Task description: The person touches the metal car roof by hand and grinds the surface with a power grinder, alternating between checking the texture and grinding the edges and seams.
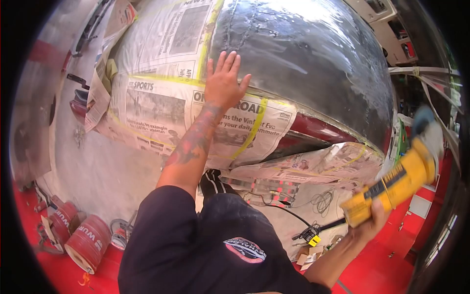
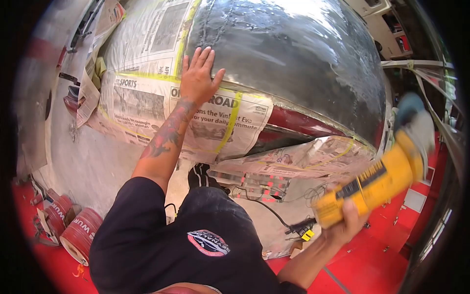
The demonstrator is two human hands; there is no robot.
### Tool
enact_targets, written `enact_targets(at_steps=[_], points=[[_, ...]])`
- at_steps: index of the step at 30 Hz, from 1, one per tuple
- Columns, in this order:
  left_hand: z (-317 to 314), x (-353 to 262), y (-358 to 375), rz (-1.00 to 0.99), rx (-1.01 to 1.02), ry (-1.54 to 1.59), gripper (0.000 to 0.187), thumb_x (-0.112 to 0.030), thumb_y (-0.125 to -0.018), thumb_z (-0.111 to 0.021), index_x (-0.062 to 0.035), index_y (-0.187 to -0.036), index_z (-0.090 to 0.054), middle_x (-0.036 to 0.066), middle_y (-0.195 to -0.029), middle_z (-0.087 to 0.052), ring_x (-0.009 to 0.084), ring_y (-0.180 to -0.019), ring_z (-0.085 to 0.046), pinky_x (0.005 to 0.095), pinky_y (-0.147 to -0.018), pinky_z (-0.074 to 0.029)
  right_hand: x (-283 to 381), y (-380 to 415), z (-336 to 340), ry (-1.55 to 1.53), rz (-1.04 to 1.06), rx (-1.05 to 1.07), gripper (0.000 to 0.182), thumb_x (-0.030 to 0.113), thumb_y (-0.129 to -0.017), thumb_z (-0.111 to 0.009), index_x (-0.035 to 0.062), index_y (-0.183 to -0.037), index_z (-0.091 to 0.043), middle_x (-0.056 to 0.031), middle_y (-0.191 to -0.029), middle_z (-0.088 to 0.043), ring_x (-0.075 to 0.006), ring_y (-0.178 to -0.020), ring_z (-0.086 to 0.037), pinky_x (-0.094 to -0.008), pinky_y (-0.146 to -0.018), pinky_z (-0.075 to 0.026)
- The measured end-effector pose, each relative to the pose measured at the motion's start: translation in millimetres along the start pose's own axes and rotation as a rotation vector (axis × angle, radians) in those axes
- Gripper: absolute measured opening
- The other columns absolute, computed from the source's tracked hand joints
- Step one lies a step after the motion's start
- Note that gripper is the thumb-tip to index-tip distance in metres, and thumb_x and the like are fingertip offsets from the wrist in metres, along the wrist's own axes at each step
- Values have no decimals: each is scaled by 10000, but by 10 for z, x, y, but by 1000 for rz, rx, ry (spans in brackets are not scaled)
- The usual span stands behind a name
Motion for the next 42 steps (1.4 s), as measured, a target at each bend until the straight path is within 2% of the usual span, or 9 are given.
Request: enact_targets(at_steps=[3, 6, 8, 11, 19, 23, 29, 31, 42], points=[[82, 6, 20, -20, -87, 93, 501, -315, -900, -583, -43, -1315, -513, 117, -1383, -477, 284, -1338, -377, 490, -1113, -249, -201, -322, -721, 17, -103, 156, 502, 170, -783, -605, -45, -1210, -453, -192, -959, -623, -272, -765, -654, -361, -671, -562], [183, 213, 93, 103, -216, 506, 363, -127, -880, -573, -14, -1223, -532, 165, -1240, -520, 317, -1203, -456, 460, -1040, -331, -446, -534, -1345, 32, -239, 338, 547, 117, -729, -663, -13, -1214, -445, -167, -946, -612, -249, -756, -653, -367, -661, -565], [357, 320, 232, 94, -499, 539, 311, -7, -856, -507, 9, -1167, -496, 180, -1138, -489, 309, -1092, -463, 415, -976, -370, -601, -593, -1674, 47, -309, 402, 611, 68, -695, -699, 8, -1241, -432, -130, -970, -588, -220, -776, -640, -363, -668, -565], [327, 407, 274, 146, -536, 628, 336, 18, -846, -456, 14, -1182, -451, 189, -1164, -447, 303, -1102, -437, 390, -972, -366, -818, -647, -2090, 96, -369, 536, 639, 65, -678, -720, 23, -1249, -435, -88, -1001, -556, -184, -840, -600, -331, -729, -545], [413, 461, 279, 116, -615, 663, 397, -10, -820, -428, 17, -1216, -416, 205, -1225, -432, 314, -1146, -429, 420, -1013, -341, -1153, -661, -2618, 195, -355, 743, 653, 110, -695, -720, 23, -1269, -420, -85, -995, -550, -183, -815, -606, -340, -670, -575], [438, 488, 280, 136, -626, 739, 410, 18, -803, -439, 20, -1213, -424, 239, -1265, -425, 371, -1193, -420, 450, -1036, -336, -1221, -649, -2677, 226, -361, 774, 662, 104, -696, -719, 22, -1279, -415, -86, -1014, -548, -185, -825, -604, -336, -674, -573], [416, 498, 281, 130, -619, 744, 417, -36, -820, -425, 23, -1233, -408, 225, -1288, -423, 337, -1204, -416, 441, -1056, -314, -1303, -622, -2718, 258, -388, 790, 665, 97, -699, -715, 29, -1289, -415, -94, -1015, -553, -186, -824, -607, -336, -682, -569], [417, 502, 284, 132, -619, 741, 417, -34, -818, -426, 22, -1231, -411, 223, -1290, -425, 337, -1205, -415, 441, -1057, -314, -1332, -595, -2731, 244, -464, 786, 745, 64, -675, -733, 6, -1335, -391, -80, -1089, -563, -169, -965, -573, -315, -859, -471], [414, 499, 268, 136, -613, 770, 402, -13, -807, -430, 14, -1207, -442, 215, -1299, -430, 335, -1223, -414, 434, -1057, -326, -1377, -546, -2820, 272, -449, 808, 752, 74, -666, -735, 0, -1329, -389, -81, -1067, -560, -168, -944, -571, -315, -847, -473]])
Point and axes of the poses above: each hand's wrist, its own y-axis away from the middle knuckle, its own z-axis out of the back of the hand, x = y × z, the point moved 9 cm from there along -y, towards the middle knuckle
